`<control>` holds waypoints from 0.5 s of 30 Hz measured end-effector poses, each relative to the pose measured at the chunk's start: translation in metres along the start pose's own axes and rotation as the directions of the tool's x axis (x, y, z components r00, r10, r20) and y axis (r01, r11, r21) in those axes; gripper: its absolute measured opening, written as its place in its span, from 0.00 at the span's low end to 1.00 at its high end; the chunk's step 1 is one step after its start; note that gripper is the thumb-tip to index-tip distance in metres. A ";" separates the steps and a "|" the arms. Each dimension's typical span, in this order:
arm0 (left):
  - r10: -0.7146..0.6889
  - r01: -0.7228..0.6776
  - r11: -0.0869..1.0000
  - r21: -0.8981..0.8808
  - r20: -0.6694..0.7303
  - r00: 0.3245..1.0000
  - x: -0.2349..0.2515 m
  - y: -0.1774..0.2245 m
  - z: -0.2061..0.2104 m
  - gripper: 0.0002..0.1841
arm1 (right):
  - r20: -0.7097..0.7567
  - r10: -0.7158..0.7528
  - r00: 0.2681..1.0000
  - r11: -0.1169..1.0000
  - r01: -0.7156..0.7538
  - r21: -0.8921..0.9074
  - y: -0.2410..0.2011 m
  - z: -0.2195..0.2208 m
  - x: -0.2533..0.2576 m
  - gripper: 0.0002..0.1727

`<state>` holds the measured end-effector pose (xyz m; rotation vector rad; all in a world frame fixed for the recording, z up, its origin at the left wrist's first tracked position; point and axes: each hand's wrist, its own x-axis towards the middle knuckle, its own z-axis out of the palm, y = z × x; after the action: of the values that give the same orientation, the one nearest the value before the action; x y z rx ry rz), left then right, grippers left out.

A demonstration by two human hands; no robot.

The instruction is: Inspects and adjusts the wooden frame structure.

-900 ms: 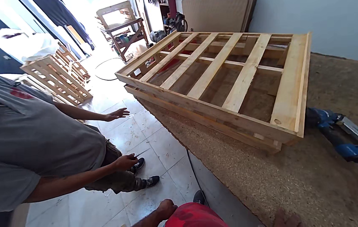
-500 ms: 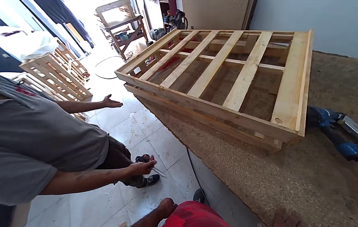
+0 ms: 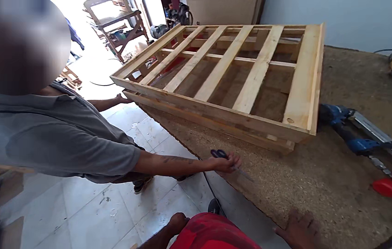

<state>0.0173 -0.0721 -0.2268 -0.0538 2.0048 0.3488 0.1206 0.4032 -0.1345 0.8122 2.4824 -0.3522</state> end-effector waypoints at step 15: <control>0.037 -0.037 0.999 0.006 -0.006 0.999 -0.003 -0.002 -0.004 0.27 | 0.052 0.076 0.996 0.997 -0.076 -0.001 -0.009 -0.006 -0.001 0.76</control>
<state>0.0154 -0.0751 -0.2230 -0.0144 2.0152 0.3663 0.1134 0.3975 -0.1277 0.8842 2.3961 -0.3434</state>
